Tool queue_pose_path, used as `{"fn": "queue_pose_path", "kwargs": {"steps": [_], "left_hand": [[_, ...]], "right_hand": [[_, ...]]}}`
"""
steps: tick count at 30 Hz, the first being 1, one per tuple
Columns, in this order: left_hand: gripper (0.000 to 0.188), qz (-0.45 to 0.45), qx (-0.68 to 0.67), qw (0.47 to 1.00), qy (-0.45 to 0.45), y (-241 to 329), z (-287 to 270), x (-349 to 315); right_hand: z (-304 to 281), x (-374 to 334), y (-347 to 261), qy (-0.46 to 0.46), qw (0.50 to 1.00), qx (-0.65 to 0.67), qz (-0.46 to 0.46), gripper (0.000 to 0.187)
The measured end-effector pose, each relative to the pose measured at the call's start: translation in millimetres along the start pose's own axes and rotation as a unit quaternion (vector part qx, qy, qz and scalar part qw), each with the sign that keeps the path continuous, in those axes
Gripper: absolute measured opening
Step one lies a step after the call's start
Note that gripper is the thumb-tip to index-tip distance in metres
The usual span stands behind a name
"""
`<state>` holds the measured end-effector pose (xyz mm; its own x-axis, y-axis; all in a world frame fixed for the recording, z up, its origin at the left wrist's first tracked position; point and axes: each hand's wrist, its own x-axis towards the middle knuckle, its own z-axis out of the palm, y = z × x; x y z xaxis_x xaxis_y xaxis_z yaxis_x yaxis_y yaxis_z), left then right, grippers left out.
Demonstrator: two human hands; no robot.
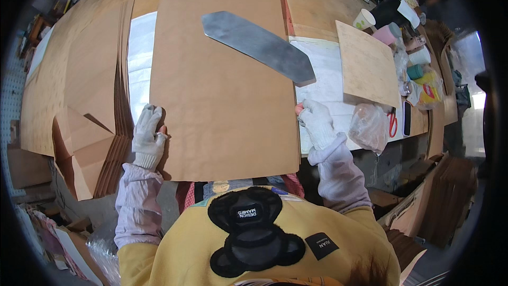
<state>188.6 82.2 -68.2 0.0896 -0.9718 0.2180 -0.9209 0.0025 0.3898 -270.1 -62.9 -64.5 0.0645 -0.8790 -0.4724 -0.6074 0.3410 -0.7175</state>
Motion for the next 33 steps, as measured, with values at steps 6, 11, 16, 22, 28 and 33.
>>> {"fn": "queue_pose_path", "kwargs": {"steps": [6,11,16,22,28,33], "left_hand": [[0.061,0.040,-0.011,0.998,-0.052,-4.2,-15.3,8.0],[0.064,0.099,0.090,0.980,-0.149,-4.6,-57.8,21.3],[0.051,-0.065,0.015,0.955,-0.287,0.6,-80.0,43.4],[0.028,-0.430,-0.129,0.888,-0.097,17.7,-20.2,53.7],[0.038,-0.289,0.076,0.954,-0.028,17.5,8.7,41.4],[0.042,-0.322,0.052,0.942,-0.074,16.2,10.3,46.6]], "right_hand": [[12.1,-11.4,2.7,0.202,0.922,-0.127,-0.306,0.029],[22.8,-3.0,17.3,0.000,0.907,-0.263,-0.329,0.020],[12.2,13.3,6.3,0.039,0.889,-0.107,-0.443,0.024],[20.0,9.0,-18.6,0.047,0.993,-0.037,-0.101,0.032],[46.8,6.3,3.5,0.179,0.941,-0.244,-0.153,0.034],[47.8,3.5,-17.0,0.225,0.882,-0.282,-0.303,0.064]]}}
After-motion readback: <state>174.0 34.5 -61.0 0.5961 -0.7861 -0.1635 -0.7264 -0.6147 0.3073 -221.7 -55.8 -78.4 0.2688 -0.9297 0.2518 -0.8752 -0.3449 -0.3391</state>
